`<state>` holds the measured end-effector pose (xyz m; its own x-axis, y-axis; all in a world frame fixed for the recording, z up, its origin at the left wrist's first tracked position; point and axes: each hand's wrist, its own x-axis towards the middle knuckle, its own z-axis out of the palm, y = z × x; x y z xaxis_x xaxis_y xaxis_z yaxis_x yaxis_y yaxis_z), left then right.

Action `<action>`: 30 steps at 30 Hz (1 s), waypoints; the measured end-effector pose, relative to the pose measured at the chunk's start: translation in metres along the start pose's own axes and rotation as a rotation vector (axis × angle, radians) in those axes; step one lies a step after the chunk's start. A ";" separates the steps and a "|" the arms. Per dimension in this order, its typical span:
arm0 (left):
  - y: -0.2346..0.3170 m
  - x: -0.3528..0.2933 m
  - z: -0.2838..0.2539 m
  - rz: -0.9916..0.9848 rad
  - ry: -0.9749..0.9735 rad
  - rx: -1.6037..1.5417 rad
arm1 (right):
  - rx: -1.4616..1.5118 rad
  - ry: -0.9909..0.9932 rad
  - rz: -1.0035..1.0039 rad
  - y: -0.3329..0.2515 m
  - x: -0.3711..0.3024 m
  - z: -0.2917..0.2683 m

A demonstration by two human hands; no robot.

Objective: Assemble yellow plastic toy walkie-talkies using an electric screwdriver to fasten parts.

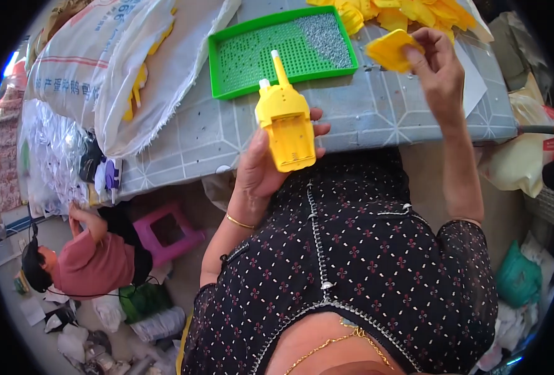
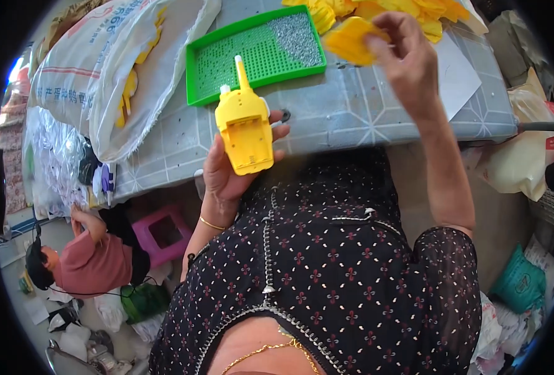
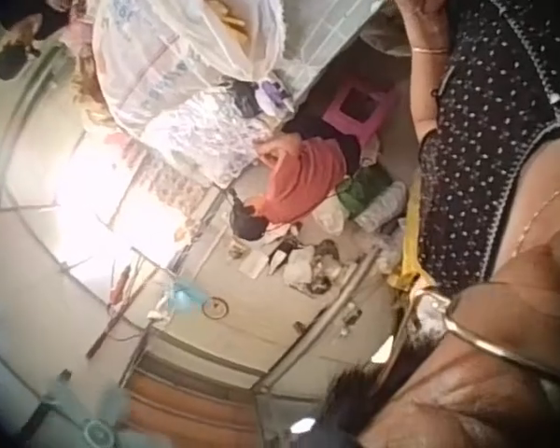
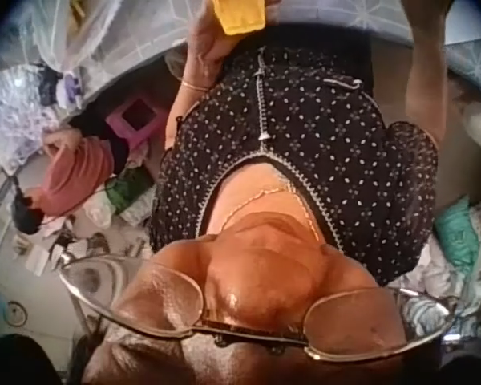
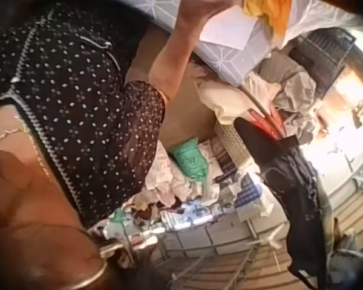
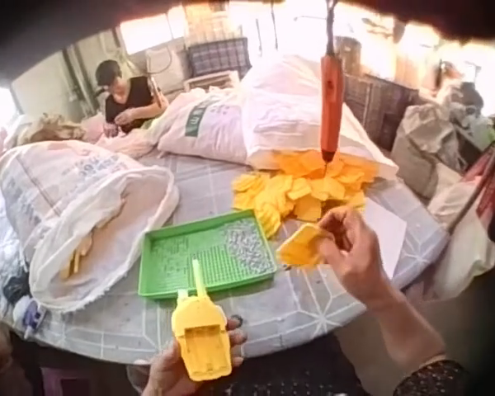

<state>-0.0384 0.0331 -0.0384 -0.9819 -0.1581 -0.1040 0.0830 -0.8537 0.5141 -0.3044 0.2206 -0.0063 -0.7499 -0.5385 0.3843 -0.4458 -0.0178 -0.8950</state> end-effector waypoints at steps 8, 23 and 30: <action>-0.003 -0.012 0.001 0.066 0.159 -0.060 | -0.140 -0.391 -0.721 -0.051 -0.054 0.090; -0.001 -0.024 0.019 0.133 0.081 0.117 | 0.056 -0.666 -0.498 -0.064 -0.036 0.084; -0.009 -0.032 0.004 0.198 0.184 0.036 | 0.058 -0.719 -0.567 -0.063 -0.053 0.086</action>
<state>-0.0086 0.0472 -0.0365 -0.8996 -0.4101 -0.1500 0.2607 -0.7799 0.5690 -0.1947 0.1779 0.0106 0.0669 -0.8304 0.5531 -0.6141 -0.4712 -0.6331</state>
